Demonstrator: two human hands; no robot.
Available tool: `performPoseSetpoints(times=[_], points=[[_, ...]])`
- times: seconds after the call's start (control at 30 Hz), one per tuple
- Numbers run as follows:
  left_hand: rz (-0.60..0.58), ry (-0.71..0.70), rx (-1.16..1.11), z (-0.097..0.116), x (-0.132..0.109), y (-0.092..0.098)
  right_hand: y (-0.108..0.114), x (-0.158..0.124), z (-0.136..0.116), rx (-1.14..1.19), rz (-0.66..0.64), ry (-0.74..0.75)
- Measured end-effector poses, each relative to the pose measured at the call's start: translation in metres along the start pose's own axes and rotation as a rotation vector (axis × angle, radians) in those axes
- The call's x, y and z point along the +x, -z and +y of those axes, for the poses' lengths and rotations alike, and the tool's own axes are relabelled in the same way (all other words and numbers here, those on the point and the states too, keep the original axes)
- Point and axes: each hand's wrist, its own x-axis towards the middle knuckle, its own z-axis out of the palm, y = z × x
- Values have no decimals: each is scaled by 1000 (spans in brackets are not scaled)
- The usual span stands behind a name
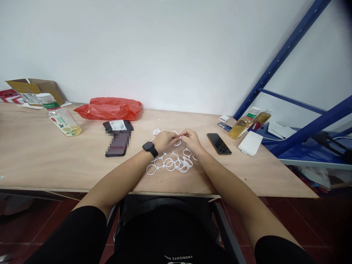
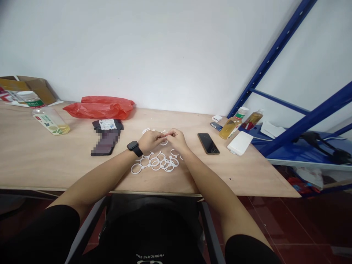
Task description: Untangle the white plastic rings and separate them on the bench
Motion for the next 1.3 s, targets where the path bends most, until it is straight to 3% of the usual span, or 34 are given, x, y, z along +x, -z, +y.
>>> performPoseSetpoints(times=[0.13,0.27,0.37,0.47,0.6,0.73,0.87,1.0,1.13,1.3], points=[[6,6,78,8,0,-3,-4,0,-4,-55,55,-4],[50,56,100,6,1,-3,-2,3,-6,-24,18,1],[119,172,117,-7,1,1,10,7,-2,-57,-90,-25],[137,306,193,-26,1,6,35,12,6,-285,-179,-32],[114,430,282,-47,1,9,65,15,14,-510,-400,-187],[69,487,280,-53,1,4,73,15,15,-534,-495,-176],[150,455,213,-47,1,6,71,16,15,-565,-511,-166],[185,323,82,-35,2,8,70,16,16,-637,-481,-156],[104,204,-31,-22,3,-3,70,17,18,-654,-408,-80],[-78,228,-226,-14,1,-24,54,16,17,-462,-346,38]])
